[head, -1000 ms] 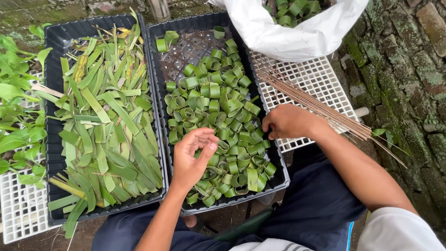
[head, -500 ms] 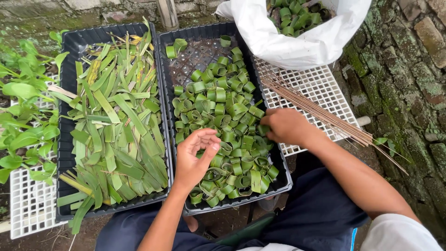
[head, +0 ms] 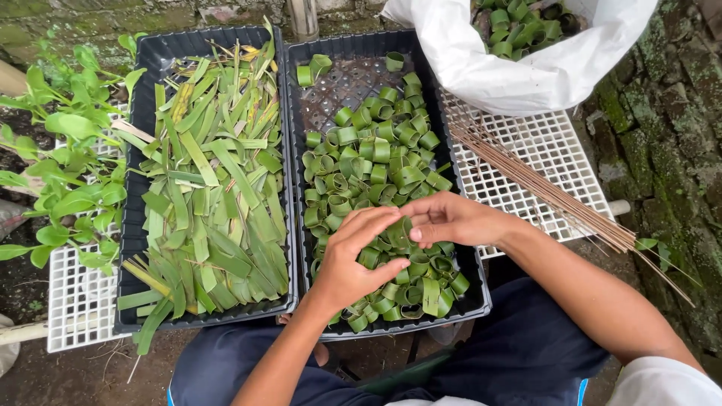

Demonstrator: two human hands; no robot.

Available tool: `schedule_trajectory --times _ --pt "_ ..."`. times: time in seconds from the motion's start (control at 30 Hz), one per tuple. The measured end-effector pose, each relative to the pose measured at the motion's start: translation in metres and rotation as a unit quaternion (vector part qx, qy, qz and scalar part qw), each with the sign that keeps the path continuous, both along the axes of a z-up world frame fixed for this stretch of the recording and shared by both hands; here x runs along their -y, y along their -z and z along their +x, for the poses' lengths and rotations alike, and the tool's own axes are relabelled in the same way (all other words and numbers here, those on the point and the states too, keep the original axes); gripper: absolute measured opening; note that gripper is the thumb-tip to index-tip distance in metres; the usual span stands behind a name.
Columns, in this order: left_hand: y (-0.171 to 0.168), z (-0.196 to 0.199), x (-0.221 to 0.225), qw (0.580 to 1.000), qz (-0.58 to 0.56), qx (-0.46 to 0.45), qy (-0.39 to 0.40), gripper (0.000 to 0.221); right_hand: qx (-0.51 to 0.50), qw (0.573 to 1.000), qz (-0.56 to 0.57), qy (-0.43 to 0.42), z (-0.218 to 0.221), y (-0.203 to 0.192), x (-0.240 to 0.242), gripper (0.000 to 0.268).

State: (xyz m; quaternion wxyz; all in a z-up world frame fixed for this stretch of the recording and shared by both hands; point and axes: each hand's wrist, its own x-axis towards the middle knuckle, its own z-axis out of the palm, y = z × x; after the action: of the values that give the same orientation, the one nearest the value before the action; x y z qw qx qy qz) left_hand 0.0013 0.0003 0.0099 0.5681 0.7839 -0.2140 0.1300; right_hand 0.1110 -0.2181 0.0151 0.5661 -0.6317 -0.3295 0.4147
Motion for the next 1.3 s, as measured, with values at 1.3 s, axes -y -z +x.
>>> schedule_trajectory --times 1.3 --pt "0.017 0.006 -0.006 0.987 -0.014 0.034 -0.157 0.023 0.252 0.943 -0.102 0.192 0.047 -0.02 0.029 0.027"
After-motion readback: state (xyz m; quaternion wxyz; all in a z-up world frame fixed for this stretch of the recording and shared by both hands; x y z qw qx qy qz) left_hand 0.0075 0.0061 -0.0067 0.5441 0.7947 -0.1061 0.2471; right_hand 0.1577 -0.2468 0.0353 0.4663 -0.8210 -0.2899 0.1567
